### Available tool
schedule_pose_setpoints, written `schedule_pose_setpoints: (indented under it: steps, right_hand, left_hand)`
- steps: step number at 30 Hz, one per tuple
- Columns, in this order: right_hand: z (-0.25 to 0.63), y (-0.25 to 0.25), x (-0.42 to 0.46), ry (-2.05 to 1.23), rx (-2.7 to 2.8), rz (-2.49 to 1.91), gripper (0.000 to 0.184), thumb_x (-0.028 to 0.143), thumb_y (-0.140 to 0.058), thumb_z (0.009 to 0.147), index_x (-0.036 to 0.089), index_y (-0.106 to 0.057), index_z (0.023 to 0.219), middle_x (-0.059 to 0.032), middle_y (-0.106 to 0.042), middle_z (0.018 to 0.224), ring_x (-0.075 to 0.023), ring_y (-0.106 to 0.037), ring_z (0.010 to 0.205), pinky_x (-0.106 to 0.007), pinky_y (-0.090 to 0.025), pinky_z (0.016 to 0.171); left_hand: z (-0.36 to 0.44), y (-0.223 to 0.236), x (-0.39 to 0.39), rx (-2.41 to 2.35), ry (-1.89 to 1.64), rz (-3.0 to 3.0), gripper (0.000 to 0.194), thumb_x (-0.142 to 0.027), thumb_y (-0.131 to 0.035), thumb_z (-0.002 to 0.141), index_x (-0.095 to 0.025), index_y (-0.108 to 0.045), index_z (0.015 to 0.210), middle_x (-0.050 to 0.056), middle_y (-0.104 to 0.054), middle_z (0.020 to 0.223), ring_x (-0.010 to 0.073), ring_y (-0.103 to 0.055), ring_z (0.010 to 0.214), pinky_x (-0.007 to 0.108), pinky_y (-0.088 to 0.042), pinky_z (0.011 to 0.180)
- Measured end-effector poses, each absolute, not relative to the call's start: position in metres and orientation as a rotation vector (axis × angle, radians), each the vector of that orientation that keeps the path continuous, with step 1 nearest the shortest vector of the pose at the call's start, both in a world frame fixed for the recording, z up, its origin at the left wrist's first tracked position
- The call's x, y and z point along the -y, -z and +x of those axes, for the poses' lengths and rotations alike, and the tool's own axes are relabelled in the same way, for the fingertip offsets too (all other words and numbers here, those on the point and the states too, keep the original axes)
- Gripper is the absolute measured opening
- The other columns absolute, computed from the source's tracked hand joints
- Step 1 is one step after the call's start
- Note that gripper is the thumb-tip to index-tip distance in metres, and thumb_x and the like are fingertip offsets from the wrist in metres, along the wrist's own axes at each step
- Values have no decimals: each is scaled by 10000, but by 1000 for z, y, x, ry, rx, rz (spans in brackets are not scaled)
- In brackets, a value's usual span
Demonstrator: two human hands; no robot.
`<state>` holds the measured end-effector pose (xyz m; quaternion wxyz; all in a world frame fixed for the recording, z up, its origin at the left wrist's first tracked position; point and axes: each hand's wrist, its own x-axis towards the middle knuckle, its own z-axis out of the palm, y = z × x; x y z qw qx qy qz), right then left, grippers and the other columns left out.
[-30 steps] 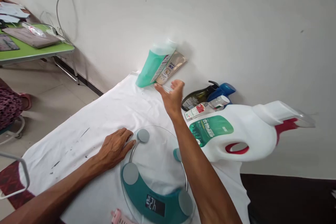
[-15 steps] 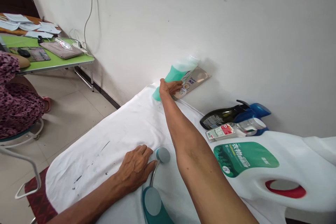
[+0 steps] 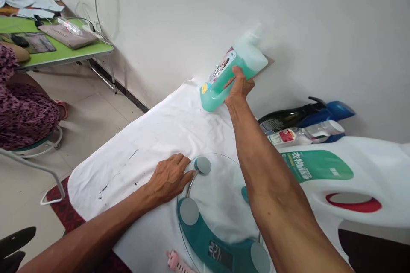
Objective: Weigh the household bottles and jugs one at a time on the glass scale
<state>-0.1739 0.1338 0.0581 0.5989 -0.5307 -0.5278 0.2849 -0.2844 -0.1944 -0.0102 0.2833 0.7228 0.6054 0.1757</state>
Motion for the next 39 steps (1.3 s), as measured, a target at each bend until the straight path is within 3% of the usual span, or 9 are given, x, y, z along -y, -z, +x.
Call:
schedule_pose_setpoints:
  steps: [5, 9, 13, 17, 20, 23, 28, 39]
  right_hand:
    - [-172, -73, -113, -607, 1061, -1114, 342, 437, -727, 929, 275, -498, 734, 100, -352, 535, -111, -336, 482, -286, -345, 440]
    - [-160, -92, -68, -567, 1054, -1091, 401, 396, -805, 892, 256, -510, 659, 97, -358, 465, -99, -328, 431, -296, -277, 411]
    - [-140, -109, -15, -588, 1093, -1061, 482, 461, -817, 838, 255, -491, 549, 80, -369, 419, -112, -361, 387, -308, -287, 381]
    - [-115, -129, 45, -638, 1042, -1017, 554, 492, -827, 712, 284, -389, 443, 84, -317, 363, -94, -306, 324, -288, -250, 333]
    - [-96, -145, 97, -636, 1076, -1012, 518, 536, -793, 652, 277, -399, 436, 90, -301, 364, -85, -290, 323, -264, -245, 315]
    - [-77, -155, 149, -629, 1082, -1083, 442, 492, -745, 609, 266, -400, 452, 95, -282, 396, -76, -294, 343, -248, -255, 317]
    - [-49, -152, 214, -570, 960, -1193, 423, 360, -646, 513, 234, -247, 446, 79, -278, 417, -65, -283, 328, -237, -267, 312]
    - [-32, -114, 243, -572, 839, -1186, 375, 395, -664, 560, 254, -349, 413, 75, -264, 382, -82, -279, 336, -266, -295, 346]
  left_hand:
    - [-285, 10, 194, -1626, -462, 1946, 252, -392, -473, 1127, -193, -624, 1156, 70, -691, 1118, 245, -683, 1012, 379, -505, 777]
    - [-286, 10, 195, -1637, -467, 1956, 254, -398, -460, 1129, -200, -617, 1152, 67, -691, 1123, 237, -680, 1004, 372, -498, 767]
    - [-287, 12, 194, -1626, -491, 1968, 243, -394, -463, 1127, -206, -616, 1137, 66, -694, 1128, 234, -677, 1020, 371, -502, 791]
    - [-289, 16, 196, -1621, -540, 2003, 260, -394, -444, 1127, -202, -619, 1137, 72, -690, 1108, 239, -673, 1003, 379, -511, 808]
    - [-289, 18, 196, -1615, -569, 2036, 273, -378, -411, 1129, -206, -622, 1150, 76, -690, 1107, 236, -670, 979, 383, -516, 822]
    - [-289, 21, 196, -1630, -581, 2054, 282, -365, -400, 1128, -204, -628, 1170, 83, -696, 1125, 241, -674, 1001, 382, -515, 837]
    - [-288, 22, 195, -1646, -601, 2074, 304, -370, -404, 1125, -192, -639, 1196, 94, -706, 1150, 253, -679, 1026, 378, -508, 846]
    - [-288, 18, 194, -1646, -671, 2080, 307, -391, -413, 1097, -210, -660, 1122, 74, -711, 1054, 233, -658, 939, 351, -470, 789]
